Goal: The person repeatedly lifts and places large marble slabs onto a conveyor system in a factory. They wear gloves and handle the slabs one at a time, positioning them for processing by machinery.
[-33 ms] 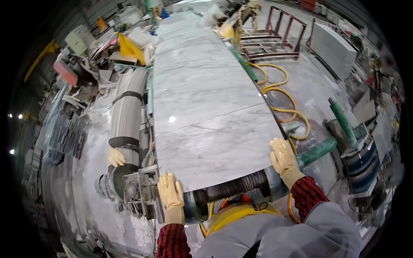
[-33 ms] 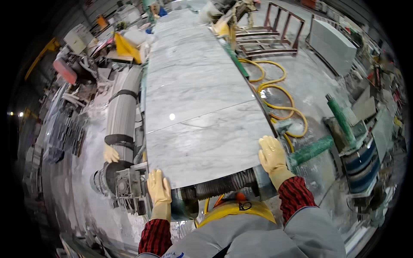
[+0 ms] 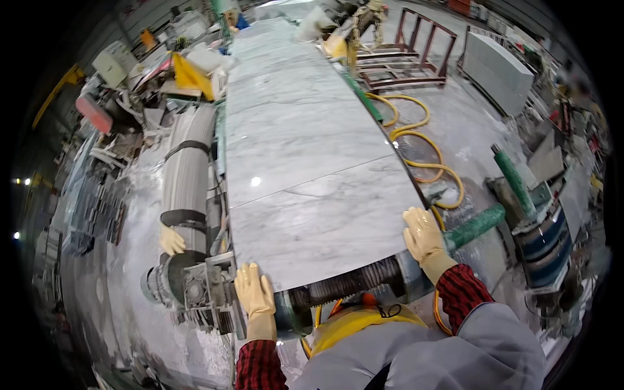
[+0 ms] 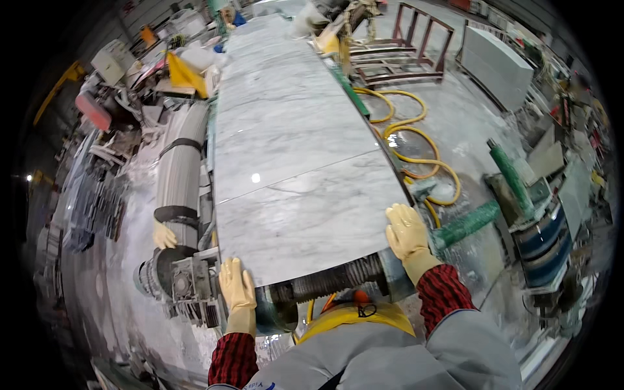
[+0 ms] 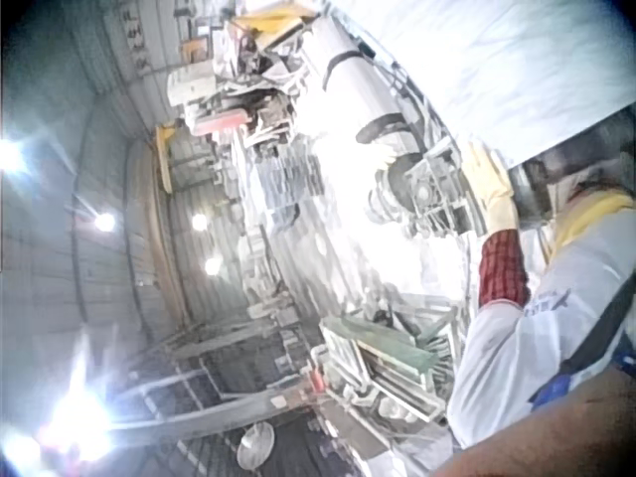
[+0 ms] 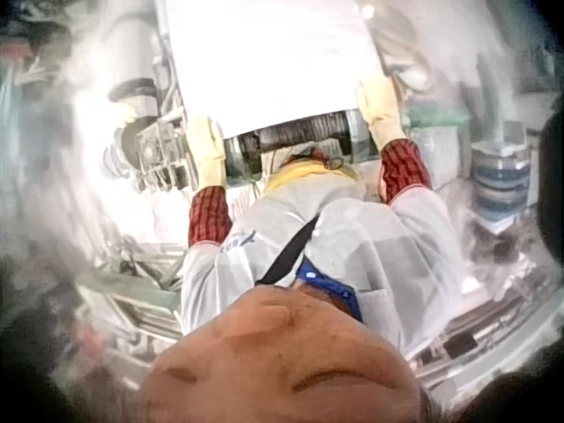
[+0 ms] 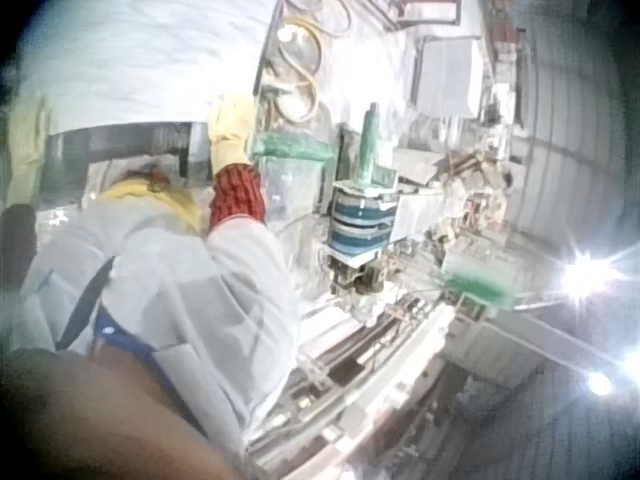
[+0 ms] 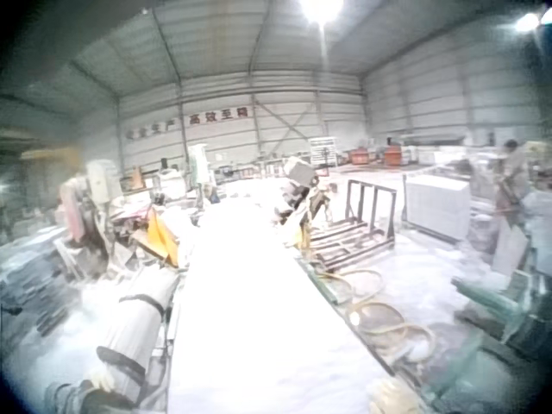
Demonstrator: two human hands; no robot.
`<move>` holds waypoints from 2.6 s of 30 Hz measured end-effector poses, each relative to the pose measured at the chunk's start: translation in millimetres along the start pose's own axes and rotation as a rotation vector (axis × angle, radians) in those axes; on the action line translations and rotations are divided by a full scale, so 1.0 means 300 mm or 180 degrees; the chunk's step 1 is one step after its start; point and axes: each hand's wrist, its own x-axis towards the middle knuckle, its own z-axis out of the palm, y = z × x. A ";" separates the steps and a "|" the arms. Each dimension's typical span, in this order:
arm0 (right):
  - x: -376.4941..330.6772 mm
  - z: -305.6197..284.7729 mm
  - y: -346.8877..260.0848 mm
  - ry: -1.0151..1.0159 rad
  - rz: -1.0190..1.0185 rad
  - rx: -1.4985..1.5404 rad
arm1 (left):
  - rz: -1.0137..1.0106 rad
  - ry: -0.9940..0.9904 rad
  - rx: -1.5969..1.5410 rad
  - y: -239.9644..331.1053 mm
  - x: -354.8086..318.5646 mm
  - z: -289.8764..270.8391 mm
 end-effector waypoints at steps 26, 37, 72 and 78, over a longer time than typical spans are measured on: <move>-0.013 -0.030 -0.020 0.0021 0.0060 0.0083 | 0.0025 -0.0119 -0.0064 0.004 -0.032 -0.024; -0.040 -0.016 -0.007 -0.0063 0.0101 0.0056 | 0.0053 -0.0127 -0.0068 0.009 -0.041 -0.032; -0.064 -0.059 -0.046 -0.0142 0.0125 -0.0116 | 0.0278 0.0166 -0.0151 0.017 -0.080 -0.046; -0.096 -0.045 -0.033 -0.0154 0.0116 -0.0135 | 0.0173 0.0233 -0.0007 0.018 -0.097 -0.033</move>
